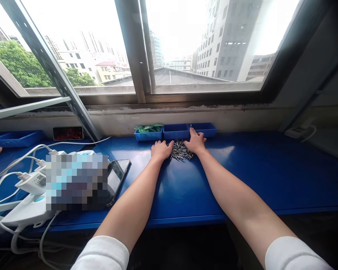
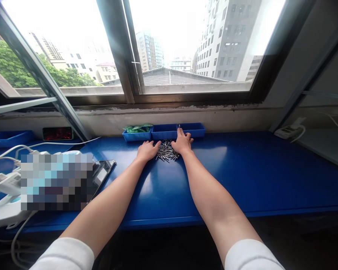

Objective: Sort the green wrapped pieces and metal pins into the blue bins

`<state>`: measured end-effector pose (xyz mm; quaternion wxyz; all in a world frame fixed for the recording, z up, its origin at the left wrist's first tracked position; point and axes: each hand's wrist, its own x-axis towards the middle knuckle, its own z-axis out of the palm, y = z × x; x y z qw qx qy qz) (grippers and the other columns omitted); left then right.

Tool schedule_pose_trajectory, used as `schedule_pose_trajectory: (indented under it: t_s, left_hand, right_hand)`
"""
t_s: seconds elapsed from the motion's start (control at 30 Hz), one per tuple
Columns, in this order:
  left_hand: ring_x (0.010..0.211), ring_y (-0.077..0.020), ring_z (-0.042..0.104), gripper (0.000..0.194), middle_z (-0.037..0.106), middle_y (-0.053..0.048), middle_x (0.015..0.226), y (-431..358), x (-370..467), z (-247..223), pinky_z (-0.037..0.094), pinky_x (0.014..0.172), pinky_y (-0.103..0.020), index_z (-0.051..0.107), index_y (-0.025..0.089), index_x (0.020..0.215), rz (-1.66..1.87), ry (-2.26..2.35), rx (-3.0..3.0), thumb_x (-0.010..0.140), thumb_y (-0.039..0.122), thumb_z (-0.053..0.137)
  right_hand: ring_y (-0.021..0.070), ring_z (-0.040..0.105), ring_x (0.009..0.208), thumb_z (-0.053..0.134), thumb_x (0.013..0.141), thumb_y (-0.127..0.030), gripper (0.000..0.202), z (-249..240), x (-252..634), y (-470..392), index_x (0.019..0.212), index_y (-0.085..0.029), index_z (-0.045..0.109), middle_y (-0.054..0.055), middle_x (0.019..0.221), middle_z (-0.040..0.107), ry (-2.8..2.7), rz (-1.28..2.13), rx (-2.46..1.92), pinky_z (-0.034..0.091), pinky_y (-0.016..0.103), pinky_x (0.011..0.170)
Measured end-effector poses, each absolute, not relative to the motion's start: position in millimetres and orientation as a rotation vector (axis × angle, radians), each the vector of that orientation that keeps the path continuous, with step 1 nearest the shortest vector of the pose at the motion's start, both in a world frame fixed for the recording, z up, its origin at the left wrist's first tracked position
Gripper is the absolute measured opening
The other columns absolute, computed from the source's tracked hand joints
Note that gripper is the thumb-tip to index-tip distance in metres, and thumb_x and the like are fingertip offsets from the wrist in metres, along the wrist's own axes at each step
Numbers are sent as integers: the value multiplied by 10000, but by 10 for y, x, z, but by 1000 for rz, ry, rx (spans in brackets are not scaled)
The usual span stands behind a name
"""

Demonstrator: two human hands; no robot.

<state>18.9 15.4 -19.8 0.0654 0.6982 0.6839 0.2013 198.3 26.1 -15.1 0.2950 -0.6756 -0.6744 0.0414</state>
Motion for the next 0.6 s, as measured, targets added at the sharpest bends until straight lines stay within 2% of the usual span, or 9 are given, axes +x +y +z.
schedule_pose_trajectory:
  t_s: [0.13,0.43,0.6]
  left_hand:
    - [1248,-354,410,697,514,-203,1314,155,184,-199,280,1020,-469,618,137,1138,611,2006,2120,838,656,263]
    - [1307,-361,341,762,436,-213,1386,147,190,-199,238,1052,-478,579,128,1219,535,1996,2140,829,679,224]
    - [1286,-372,363,735,461,-220,1359,139,199,-195,256,1034,-487,594,126,1199,534,1990,2172,834,661,246]
  right_hand:
    - [343,297,1174,522,743,-368,749,-172,1998,283,1435,-245,264,11,1528,220,-1819,126,-1800,323,493,931]
    - [350,297,1192,530,738,-346,768,-171,1981,282,1442,-234,245,13,1540,179,-1836,132,-1829,327,502,943]
    - [347,306,1204,543,723,-341,753,-176,1992,291,1427,-238,297,2,1531,215,-1787,156,-1789,327,504,963]
